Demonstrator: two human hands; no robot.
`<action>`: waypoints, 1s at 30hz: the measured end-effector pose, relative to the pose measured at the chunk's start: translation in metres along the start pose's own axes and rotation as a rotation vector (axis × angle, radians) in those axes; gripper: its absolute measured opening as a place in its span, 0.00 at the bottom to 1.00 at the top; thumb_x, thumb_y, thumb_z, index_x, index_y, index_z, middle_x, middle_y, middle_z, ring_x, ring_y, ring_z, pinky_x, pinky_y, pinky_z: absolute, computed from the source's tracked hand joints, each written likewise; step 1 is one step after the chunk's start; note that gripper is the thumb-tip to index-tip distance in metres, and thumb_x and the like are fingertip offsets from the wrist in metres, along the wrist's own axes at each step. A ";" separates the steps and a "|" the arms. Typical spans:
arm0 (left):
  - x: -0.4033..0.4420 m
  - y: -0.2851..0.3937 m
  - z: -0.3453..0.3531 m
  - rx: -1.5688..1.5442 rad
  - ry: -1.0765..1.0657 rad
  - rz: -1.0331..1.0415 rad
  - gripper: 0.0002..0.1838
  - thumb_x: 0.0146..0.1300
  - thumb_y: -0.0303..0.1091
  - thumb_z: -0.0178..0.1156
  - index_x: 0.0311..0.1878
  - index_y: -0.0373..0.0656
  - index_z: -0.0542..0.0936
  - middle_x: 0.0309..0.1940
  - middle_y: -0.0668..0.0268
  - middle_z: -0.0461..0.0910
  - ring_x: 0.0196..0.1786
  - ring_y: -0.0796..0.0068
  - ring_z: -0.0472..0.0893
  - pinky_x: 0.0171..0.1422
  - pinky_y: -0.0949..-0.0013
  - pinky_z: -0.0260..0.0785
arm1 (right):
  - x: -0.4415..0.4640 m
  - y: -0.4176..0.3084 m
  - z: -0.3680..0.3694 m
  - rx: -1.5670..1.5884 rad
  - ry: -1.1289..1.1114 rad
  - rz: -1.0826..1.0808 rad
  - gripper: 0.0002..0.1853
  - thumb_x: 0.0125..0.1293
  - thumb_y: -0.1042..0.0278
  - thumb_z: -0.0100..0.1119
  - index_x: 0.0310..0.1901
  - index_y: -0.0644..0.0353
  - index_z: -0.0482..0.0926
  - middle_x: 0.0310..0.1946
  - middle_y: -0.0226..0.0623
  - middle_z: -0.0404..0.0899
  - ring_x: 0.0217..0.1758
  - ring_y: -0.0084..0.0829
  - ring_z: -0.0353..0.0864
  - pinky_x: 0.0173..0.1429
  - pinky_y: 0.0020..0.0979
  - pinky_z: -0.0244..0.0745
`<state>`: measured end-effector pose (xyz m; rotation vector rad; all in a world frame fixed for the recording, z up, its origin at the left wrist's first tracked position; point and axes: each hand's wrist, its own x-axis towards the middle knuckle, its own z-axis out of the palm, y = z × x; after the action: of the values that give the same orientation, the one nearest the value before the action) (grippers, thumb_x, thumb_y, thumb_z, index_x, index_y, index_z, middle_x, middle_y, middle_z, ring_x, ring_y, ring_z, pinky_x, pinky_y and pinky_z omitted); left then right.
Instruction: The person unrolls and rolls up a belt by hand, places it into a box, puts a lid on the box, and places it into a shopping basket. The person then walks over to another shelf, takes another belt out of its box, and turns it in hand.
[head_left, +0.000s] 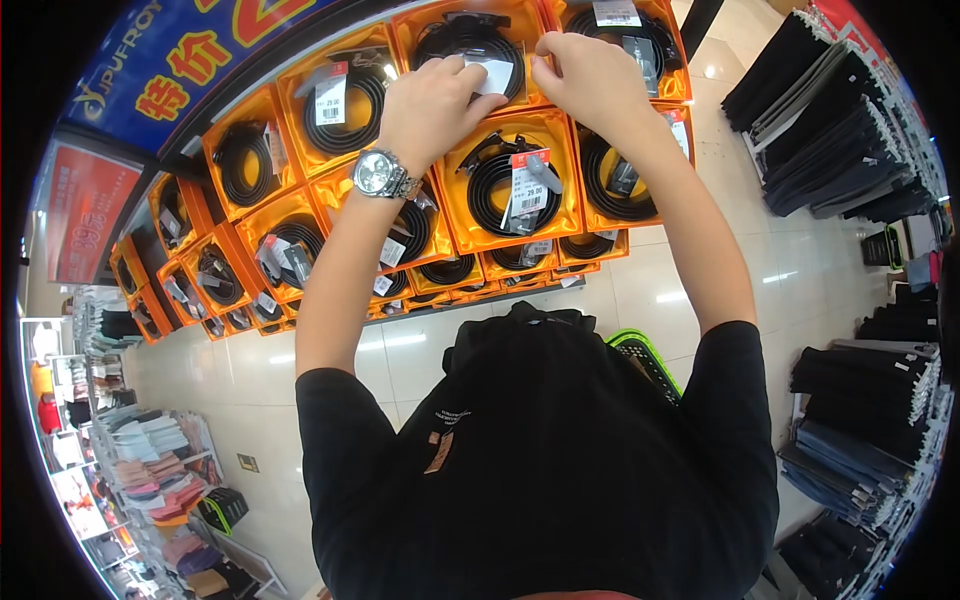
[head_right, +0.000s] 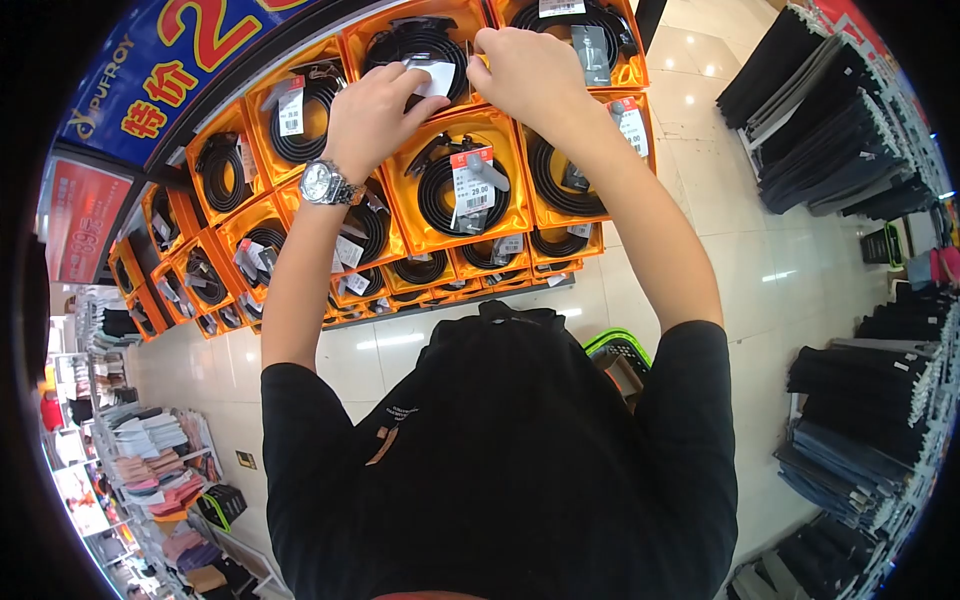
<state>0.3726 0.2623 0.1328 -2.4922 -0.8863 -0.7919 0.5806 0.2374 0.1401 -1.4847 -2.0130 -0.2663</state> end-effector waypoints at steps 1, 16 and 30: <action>-0.001 0.000 0.000 0.000 0.001 -0.002 0.13 0.58 0.46 0.63 0.30 0.47 0.79 0.25 0.68 0.76 0.34 0.68 0.80 0.33 0.64 0.73 | 0.000 0.000 0.000 -0.006 0.015 0.003 0.11 0.64 0.60 0.54 0.38 0.57 0.79 0.31 0.40 0.82 0.35 0.43 0.83 0.40 0.39 0.77; -0.030 -0.014 -0.021 0.185 -0.057 -0.352 0.15 0.60 0.43 0.59 0.24 0.44 0.76 0.21 0.63 0.79 0.24 0.60 0.80 0.27 0.61 0.70 | 0.034 -0.004 0.002 -0.134 -0.029 -0.011 0.10 0.58 0.67 0.55 0.28 0.66 0.79 0.20 0.51 0.79 0.25 0.49 0.81 0.33 0.44 0.76; -0.034 -0.006 -0.030 0.047 0.019 -0.441 0.16 0.60 0.46 0.58 0.25 0.43 0.78 0.20 0.60 0.80 0.24 0.57 0.80 0.27 0.59 0.72 | 0.039 0.016 0.003 0.074 0.108 0.021 0.13 0.60 0.65 0.53 0.25 0.67 0.75 0.28 0.58 0.79 0.35 0.52 0.81 0.42 0.46 0.75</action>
<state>0.3349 0.2356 0.1359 -2.2703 -1.4570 -0.9123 0.5871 0.2753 0.1567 -1.4148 -1.9006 -0.2558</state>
